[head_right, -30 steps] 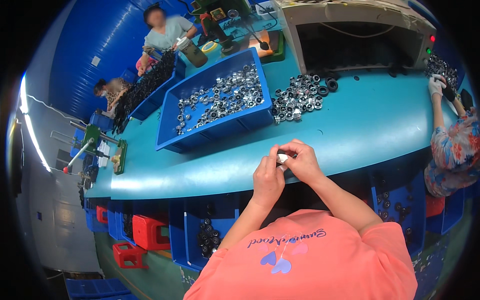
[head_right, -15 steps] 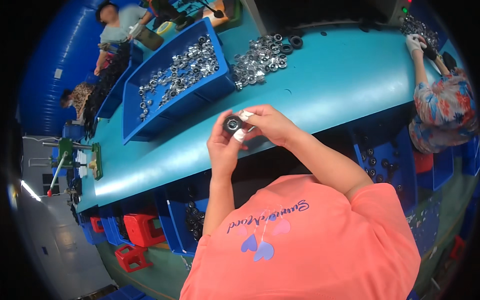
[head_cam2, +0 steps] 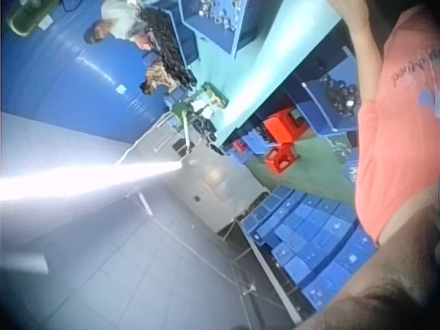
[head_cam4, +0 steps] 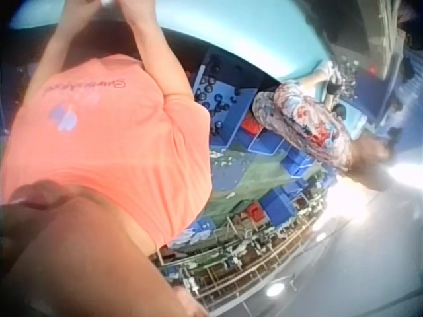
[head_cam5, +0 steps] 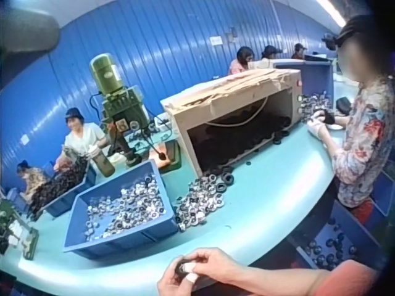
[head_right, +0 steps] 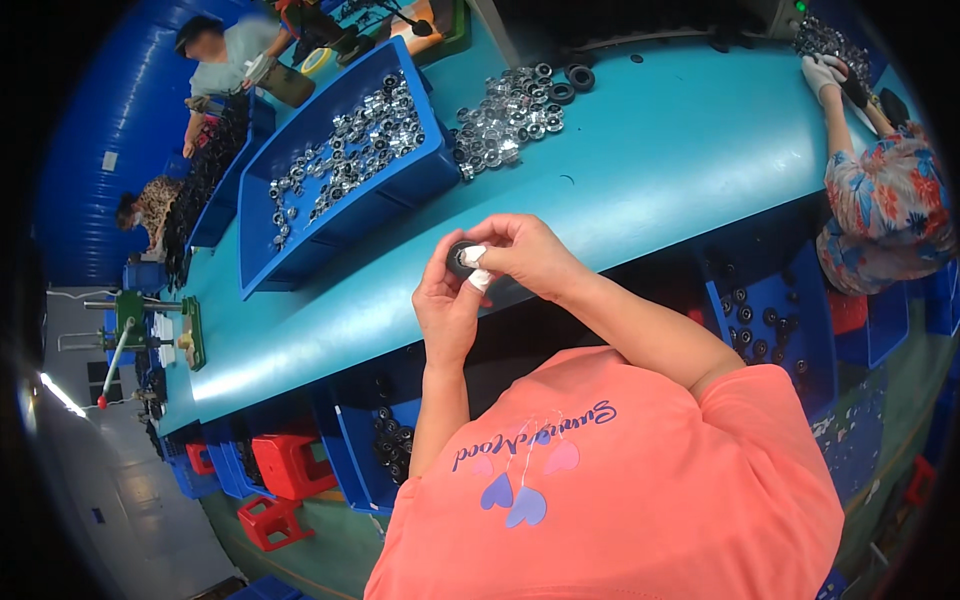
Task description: Assembling small bearings and plastic components on a toy factory production line.
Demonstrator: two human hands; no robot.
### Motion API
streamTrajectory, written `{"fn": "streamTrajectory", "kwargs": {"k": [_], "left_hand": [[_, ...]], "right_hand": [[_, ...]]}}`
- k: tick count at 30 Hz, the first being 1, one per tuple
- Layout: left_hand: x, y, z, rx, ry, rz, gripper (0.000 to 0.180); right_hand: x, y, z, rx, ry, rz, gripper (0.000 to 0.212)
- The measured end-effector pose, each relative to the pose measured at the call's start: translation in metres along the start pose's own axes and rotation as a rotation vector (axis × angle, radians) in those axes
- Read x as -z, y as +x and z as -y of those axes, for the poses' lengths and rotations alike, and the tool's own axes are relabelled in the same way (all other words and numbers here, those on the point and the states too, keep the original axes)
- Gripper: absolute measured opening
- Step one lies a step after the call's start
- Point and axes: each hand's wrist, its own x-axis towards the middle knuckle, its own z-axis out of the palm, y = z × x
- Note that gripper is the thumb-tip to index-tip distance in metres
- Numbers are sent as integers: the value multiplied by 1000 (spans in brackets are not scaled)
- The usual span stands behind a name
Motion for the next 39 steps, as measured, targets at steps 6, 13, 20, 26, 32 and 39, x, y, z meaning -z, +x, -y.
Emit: {"fn": "streamTrajectory", "kwargs": {"k": [6, 13, 20, 26, 32, 39], "left_hand": [[0, 3, 23, -219, 262, -12, 54], [-1, 0, 3, 71, -224, -25, 55], [4, -1, 5, 32, -172, -16, 50], [6, 0, 1, -201, 479, -37, 46], [7, 2, 7, -12, -54, 18, 47], [18, 0, 8, 156, -784, 156, 58]], "right_hand": [[9, 2, -7, -11, 17, 14, 23], [9, -3, 7, -185, 254, 134, 29], [8, -5, 7, -133, 183, 186, 36], [10, 0, 3, -102, -82, 114, 30], [15, -2, 22, -109, -192, 144, 28], [10, -1, 53, 240, -632, 171, 36]]}}
